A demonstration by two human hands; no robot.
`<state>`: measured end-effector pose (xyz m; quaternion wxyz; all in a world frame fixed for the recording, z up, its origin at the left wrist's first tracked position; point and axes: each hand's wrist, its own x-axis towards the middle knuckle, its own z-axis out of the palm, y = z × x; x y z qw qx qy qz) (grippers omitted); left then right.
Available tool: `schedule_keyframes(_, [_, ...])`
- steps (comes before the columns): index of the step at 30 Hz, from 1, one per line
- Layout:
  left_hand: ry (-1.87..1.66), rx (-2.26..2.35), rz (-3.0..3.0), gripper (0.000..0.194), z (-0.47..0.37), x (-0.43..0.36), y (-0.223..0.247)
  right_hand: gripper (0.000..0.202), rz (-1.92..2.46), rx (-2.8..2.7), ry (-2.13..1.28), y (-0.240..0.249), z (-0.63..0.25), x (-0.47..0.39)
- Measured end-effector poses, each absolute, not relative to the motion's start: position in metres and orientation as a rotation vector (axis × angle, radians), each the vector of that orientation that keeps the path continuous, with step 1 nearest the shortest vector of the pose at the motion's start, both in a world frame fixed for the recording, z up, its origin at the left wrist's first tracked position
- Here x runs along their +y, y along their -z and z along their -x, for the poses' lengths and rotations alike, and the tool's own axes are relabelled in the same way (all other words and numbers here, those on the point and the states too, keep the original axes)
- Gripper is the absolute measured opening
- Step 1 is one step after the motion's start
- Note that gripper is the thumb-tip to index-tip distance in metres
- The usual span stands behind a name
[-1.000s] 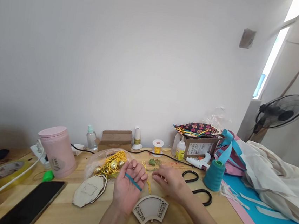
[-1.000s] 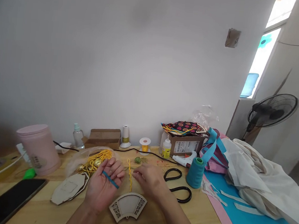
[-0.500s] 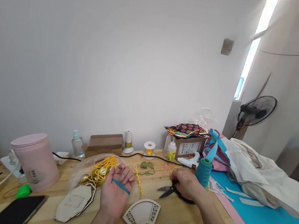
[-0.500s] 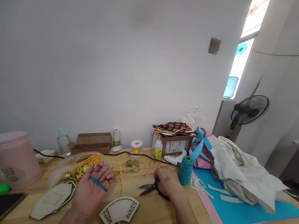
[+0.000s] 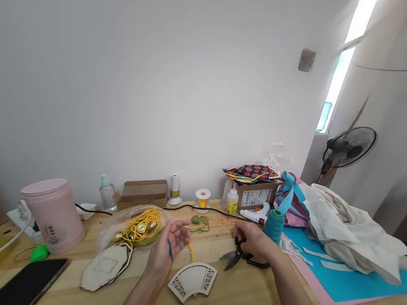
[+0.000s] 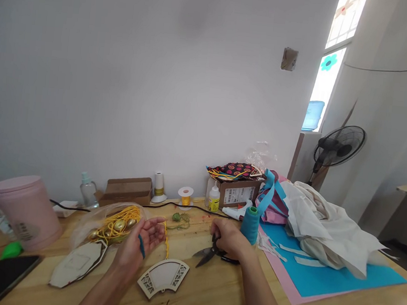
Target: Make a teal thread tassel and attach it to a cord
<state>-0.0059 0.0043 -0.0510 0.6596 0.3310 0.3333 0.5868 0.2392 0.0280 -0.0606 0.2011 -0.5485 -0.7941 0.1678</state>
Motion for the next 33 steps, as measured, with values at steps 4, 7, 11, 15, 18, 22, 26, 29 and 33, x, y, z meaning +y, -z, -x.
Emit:
schedule_keyframes(4, [-1.170,0.900,-0.851,0.037,0.007,0.006,0.055,0.030,1.497,-2.140,-0.543,0.061,-0.243,0.033])
schedule_keyframes(7, [-1.030,0.952,-1.017,0.044,0.002,0.004,0.058,0.030,1.488,-2.089,-0.556,0.060,-0.245,0.035])
schedule_keyframes(11, [-1.082,1.013,-1.212,0.052,-0.002,0.001,0.059,0.029,1.499,-2.032,-0.503,0.059,-0.247,0.036])
schedule_keyframes(15, [-1.142,1.131,-1.337,0.050,0.001,-0.002,0.055,0.028,1.520,-2.001,-0.448,0.059,-0.247,0.035])
schedule_keyframes(18, [-1.048,1.247,-1.473,0.043,0.003,-0.007,0.051,0.028,1.539,-1.988,-0.428,0.058,-0.246,0.035])
schedule_keyframes(22, [-0.950,1.313,-1.616,0.041,0.001,-0.012,0.048,0.028,1.587,-1.956,-0.430,0.055,-0.244,0.034])
schedule_keyframes(26, [-0.905,1.243,-1.620,0.042,-0.003,-0.015,0.045,0.026,1.660,-1.910,-0.379,0.055,-0.243,0.034])
schedule_keyframes(29, [-0.901,1.162,-1.558,0.043,-0.006,-0.018,0.042,0.028,1.694,-1.907,-0.337,0.058,-0.242,0.032])
schedule_keyframes(33, [-0.931,1.102,-1.527,0.043,-0.008,-0.022,0.038,0.030,1.687,-1.931,-0.331,0.061,-0.241,0.031])
